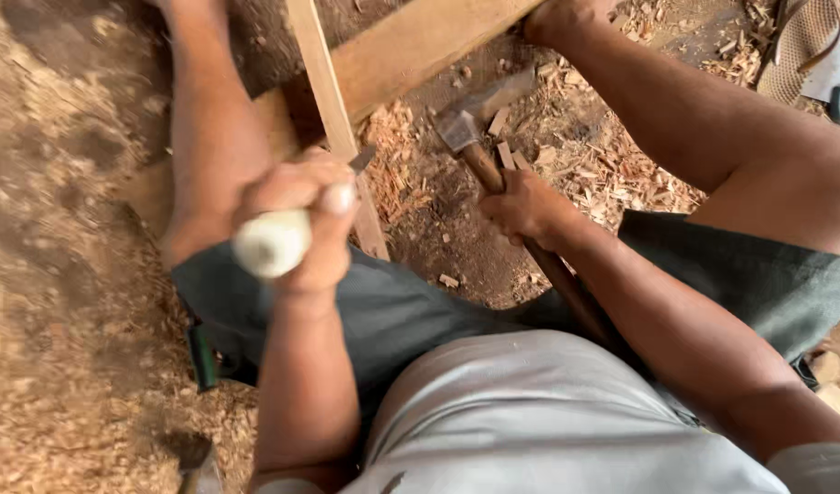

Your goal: The person carves a mortise into a wooden beam using a hammer and a chisel while sitting on the ground.

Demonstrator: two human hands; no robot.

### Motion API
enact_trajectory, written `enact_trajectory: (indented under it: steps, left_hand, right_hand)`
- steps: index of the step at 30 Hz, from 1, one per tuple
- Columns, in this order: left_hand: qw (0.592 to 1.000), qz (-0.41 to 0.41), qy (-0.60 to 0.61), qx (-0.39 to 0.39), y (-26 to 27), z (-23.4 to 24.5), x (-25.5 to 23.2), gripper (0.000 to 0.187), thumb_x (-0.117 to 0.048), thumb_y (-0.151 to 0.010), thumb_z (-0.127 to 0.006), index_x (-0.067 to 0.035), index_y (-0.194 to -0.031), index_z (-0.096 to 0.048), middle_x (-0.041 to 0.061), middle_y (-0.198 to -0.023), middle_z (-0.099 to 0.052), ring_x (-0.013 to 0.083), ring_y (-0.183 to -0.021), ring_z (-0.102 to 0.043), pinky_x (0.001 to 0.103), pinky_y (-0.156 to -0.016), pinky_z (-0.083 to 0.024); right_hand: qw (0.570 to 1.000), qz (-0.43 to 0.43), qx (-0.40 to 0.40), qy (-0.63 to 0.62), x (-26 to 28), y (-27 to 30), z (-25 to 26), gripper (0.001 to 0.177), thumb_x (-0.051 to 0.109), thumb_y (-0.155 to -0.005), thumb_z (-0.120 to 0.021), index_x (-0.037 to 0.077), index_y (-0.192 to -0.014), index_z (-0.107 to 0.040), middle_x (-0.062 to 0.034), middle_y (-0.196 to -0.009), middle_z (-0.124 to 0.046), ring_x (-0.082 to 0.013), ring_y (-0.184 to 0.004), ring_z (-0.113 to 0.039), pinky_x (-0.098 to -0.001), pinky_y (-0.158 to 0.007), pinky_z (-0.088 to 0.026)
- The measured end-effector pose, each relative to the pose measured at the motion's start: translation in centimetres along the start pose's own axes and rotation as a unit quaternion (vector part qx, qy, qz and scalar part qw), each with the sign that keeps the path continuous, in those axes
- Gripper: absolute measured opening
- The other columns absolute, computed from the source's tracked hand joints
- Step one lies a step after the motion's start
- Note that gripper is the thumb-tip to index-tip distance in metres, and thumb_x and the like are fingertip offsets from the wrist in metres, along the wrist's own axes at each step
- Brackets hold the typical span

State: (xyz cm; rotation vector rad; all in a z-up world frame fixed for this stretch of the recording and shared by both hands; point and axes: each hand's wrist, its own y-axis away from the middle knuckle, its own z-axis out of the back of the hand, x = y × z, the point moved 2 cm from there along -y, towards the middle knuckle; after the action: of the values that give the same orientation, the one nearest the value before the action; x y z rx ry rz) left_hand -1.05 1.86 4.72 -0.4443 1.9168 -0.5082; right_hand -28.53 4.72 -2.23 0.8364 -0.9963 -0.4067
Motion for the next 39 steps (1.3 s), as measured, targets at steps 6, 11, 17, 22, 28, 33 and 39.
enact_trajectory:
  steps: [6, 11, 17, 22, 28, 33, 39]
  left_hand:
    - [0.983, -0.016, -0.184, -0.001, -3.8, 0.7, -3.2, 0.019, -0.003, -0.097, -0.072, -0.009, -0.097, -0.055, 0.006, -0.086, -0.065, 0.0187, -0.070, -0.065, 0.033, -0.070, -0.054]
    - [0.930, -0.024, -0.306, 0.202, 4.4, -5.9, 1.5, 0.027, -0.033, -0.089, -0.083, -0.017, -0.095, -0.062, 0.003, -0.079, -0.062, 0.0198, -0.071, -0.063, 0.041, -0.070, -0.048]
    - [0.892, 0.020, -0.340, 0.297, 6.6, -8.2, 5.8, 0.034, -0.043, -0.085, -0.079, -0.014, -0.096, -0.067, 0.004, -0.073, -0.061, 0.0188, -0.065, -0.062, 0.040, -0.065, -0.046]
    - [0.889, 0.034, -0.363, 0.277, 5.5, -8.1, 5.9, 0.036, -0.043, -0.081, -0.079, -0.014, -0.096, -0.066, 0.004, -0.077, -0.062, 0.0204, -0.073, -0.065, 0.040, -0.072, -0.047]
    - [0.891, 0.043, -0.371, 0.257, 5.1, -7.6, 6.6, 0.039, -0.047, -0.085, -0.081, -0.013, -0.097, -0.065, 0.005, -0.078, -0.063, 0.0208, -0.076, -0.066, 0.040, -0.076, -0.047]
    - [0.895, 0.053, -0.369, 0.245, 5.3, -7.3, 7.2, 0.041, -0.048, -0.086, -0.083, -0.014, -0.099, -0.065, 0.005, -0.080, -0.064, 0.0197, -0.075, -0.066, 0.040, -0.074, -0.046]
    - [0.897, 0.016, -0.375, 0.232, 5.5, -6.9, 8.0, 0.043, -0.046, -0.086, -0.087, -0.016, -0.105, -0.064, 0.003, -0.079, -0.063, 0.0201, -0.072, -0.065, 0.040, -0.072, -0.048]
  right_hand:
    - [0.963, -0.224, 0.039, -0.147, -10.4, -8.0, -2.5, 0.012, 0.008, -0.092, -0.066, -0.002, -0.094, -0.060, -0.0040, -0.064, -0.053, -0.0124, -0.043, -0.042, -0.0280, -0.036, -0.037]
    - [0.964, -0.233, 0.040, -0.121, -13.6, -9.9, -2.1, 0.011, 0.009, -0.093, -0.065, -0.001, -0.094, -0.060, -0.0045, -0.064, -0.054, -0.0134, -0.044, -0.045, -0.0295, -0.036, -0.038]
    - [0.970, -0.226, 0.058, -0.068, -12.4, -9.9, -1.7, 0.010, 0.009, -0.094, -0.064, 0.000, -0.097, -0.061, -0.0047, -0.065, -0.055, -0.0141, -0.045, -0.046, -0.0304, -0.038, -0.039]
    - [0.973, -0.216, 0.051, -0.062, -11.3, -9.6, -0.4, 0.010, 0.010, -0.094, -0.063, 0.001, -0.100, -0.061, -0.0049, -0.065, -0.056, -0.0147, -0.046, -0.047, -0.0312, -0.038, -0.039]
    - [0.973, -0.210, 0.048, -0.079, -7.1, -11.0, 0.7, 0.011, 0.010, -0.095, -0.063, 0.003, -0.103, -0.062, -0.0051, -0.066, -0.058, -0.0155, -0.048, -0.049, -0.0321, -0.040, -0.040]
    - [0.975, -0.205, 0.048, -0.073, -8.6, -11.8, 1.3, 0.012, 0.011, -0.096, -0.062, 0.003, -0.105, -0.062, -0.0052, -0.066, -0.059, -0.0160, -0.049, -0.050, -0.0329, -0.041, -0.040]
    - [0.979, -0.191, 0.045, -0.061, -8.5, -12.8, 0.4, 0.013, 0.011, -0.097, -0.062, 0.005, -0.108, -0.063, -0.0055, -0.067, -0.060, -0.0168, -0.050, -0.052, -0.0338, -0.042, -0.040]
